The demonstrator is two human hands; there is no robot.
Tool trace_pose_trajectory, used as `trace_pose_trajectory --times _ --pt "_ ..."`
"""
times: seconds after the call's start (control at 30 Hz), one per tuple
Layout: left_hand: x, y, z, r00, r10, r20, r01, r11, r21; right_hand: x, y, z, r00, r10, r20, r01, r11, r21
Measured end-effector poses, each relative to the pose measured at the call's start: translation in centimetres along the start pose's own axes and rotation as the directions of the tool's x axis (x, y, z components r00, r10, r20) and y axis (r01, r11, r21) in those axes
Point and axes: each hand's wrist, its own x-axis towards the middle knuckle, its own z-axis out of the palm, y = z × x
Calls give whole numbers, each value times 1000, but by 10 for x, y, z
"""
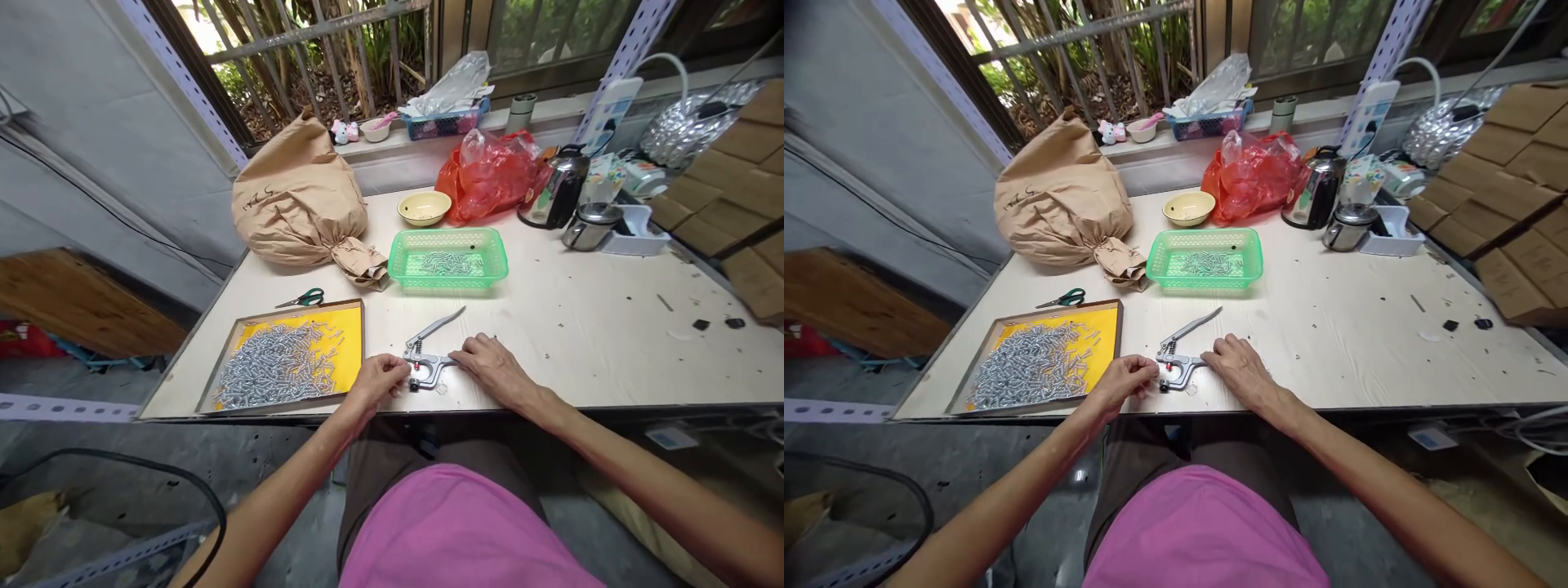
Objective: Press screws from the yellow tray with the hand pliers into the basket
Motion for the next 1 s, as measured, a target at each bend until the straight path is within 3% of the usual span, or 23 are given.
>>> trace_pose_trajectory --times 0.13,0.33,0.6,0.73,0.87,1.0 --pt "6 -6 6 999 -50 10 50 997 -53 -1 -1 -1 999 22 23 -22 1000 20" --pt "9 -7 10 975 -217 45 218 976 -24 -3 -4 0 997 57 50 -58 998 35" --pt "18 -8 9 967 -238 87 229 968 102 -2 -5 -3 996 56 69 -59 998 32" --pt "16 -1 8 940 -316 130 295 943 156 -2 -6 -1 997 44 70 -46 999 26" --pt "13 6 11 917 -382 118 365 920 143 -2 -10 -3 996 51 76 -52 999 15" --pt "13 3 13 924 -370 101 359 927 114 1 -3 -13 994 22 108 -34 994 107"
